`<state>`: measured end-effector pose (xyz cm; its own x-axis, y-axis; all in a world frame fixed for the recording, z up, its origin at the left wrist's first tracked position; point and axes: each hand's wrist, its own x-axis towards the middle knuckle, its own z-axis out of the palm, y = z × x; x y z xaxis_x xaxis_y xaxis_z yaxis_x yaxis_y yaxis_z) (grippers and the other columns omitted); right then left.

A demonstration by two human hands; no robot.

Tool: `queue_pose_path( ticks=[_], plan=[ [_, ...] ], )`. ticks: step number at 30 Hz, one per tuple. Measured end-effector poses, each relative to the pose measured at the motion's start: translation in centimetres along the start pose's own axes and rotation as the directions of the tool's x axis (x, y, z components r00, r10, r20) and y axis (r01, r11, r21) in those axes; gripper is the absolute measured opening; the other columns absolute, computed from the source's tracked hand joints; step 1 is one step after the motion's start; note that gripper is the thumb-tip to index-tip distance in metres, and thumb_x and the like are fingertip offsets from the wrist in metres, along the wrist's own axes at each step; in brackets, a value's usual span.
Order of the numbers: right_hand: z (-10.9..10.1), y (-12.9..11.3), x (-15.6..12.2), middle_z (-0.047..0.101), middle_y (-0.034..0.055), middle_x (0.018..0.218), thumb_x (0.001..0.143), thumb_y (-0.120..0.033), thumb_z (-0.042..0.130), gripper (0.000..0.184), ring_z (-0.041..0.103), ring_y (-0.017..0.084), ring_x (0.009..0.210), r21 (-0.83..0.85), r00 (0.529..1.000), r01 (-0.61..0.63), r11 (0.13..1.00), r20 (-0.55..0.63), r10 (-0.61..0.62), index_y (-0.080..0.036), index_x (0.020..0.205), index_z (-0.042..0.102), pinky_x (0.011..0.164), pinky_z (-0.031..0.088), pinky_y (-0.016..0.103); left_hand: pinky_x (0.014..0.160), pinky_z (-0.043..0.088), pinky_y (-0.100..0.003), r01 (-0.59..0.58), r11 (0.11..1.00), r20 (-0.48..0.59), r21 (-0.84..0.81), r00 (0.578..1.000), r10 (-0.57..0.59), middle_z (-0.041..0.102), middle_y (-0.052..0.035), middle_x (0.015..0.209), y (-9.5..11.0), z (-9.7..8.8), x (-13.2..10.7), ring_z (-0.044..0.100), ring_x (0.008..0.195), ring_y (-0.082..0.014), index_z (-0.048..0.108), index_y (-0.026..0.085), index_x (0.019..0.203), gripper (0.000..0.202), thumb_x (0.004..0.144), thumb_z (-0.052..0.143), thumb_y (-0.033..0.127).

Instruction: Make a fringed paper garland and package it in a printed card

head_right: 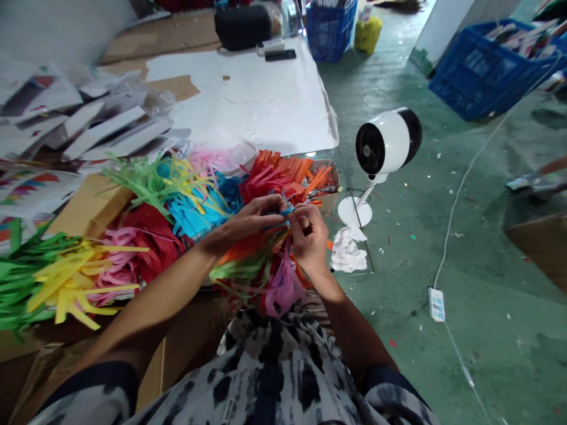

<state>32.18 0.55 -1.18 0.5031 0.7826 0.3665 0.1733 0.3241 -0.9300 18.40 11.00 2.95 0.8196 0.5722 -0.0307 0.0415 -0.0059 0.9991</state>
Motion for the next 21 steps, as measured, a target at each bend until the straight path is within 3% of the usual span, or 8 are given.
queue_pose_path(
  ticks=[6,9,15,21],
  plan=[
    [0.4,-0.3,0.1,0.064,0.0001,0.093,0.095,-0.039,0.069,0.021,0.049,0.011,0.068,0.070,0.995,-0.097,0.993,0.007,0.096,-0.023,0.088,0.059,0.061,0.039,0.027,0.061,0.044,-0.025,0.078,0.981,-0.021,-0.180,0.996,-0.083,0.059,-0.0009,0.083,1.1,0.4,-0.7,0.054,0.071,-0.0127,0.063,0.020,0.088,0.013,0.086,0.074,0.025],
    [0.4,-0.4,0.2,0.063,-0.0006,0.089,0.094,-0.041,0.070,0.022,0.044,0.010,0.063,0.076,0.993,-0.115,0.990,0.005,0.115,-0.023,0.087,0.059,0.056,0.036,0.026,0.061,0.044,-0.026,0.077,0.977,-0.026,-0.201,0.996,-0.084,0.058,0.0002,0.080,1.3,0.5,-0.7,0.053,0.068,-0.0118,0.061,0.019,0.086,0.018,0.085,0.077,0.027],
    [0.2,-0.3,0.3,0.063,-0.0003,0.091,0.091,-0.045,0.073,0.027,0.041,0.008,0.059,0.111,0.991,-0.136,0.984,-0.005,0.137,-0.022,0.086,0.060,0.053,0.033,0.025,0.076,0.049,-0.027,-0.029,0.997,-0.096,-0.065,0.995,0.023,0.063,-0.0006,0.089,1.0,0.6,-0.3,0.060,0.082,-0.0132,0.066,0.017,0.091,0.031,0.081,0.086,0.039],
    [0.3,-0.2,0.4,0.060,-0.0022,0.082,0.091,-0.047,0.075,0.028,0.042,0.009,0.058,0.132,0.991,-0.136,0.982,0.016,0.135,-0.023,0.086,0.060,0.051,0.034,0.025,0.072,0.046,-0.026,-0.110,0.981,-0.149,0.161,0.980,0.134,0.064,-0.0001,0.083,0.9,0.5,-0.3,0.058,0.077,-0.0127,0.068,0.016,0.088,0.034,0.087,0.082,0.047]
  ],
)
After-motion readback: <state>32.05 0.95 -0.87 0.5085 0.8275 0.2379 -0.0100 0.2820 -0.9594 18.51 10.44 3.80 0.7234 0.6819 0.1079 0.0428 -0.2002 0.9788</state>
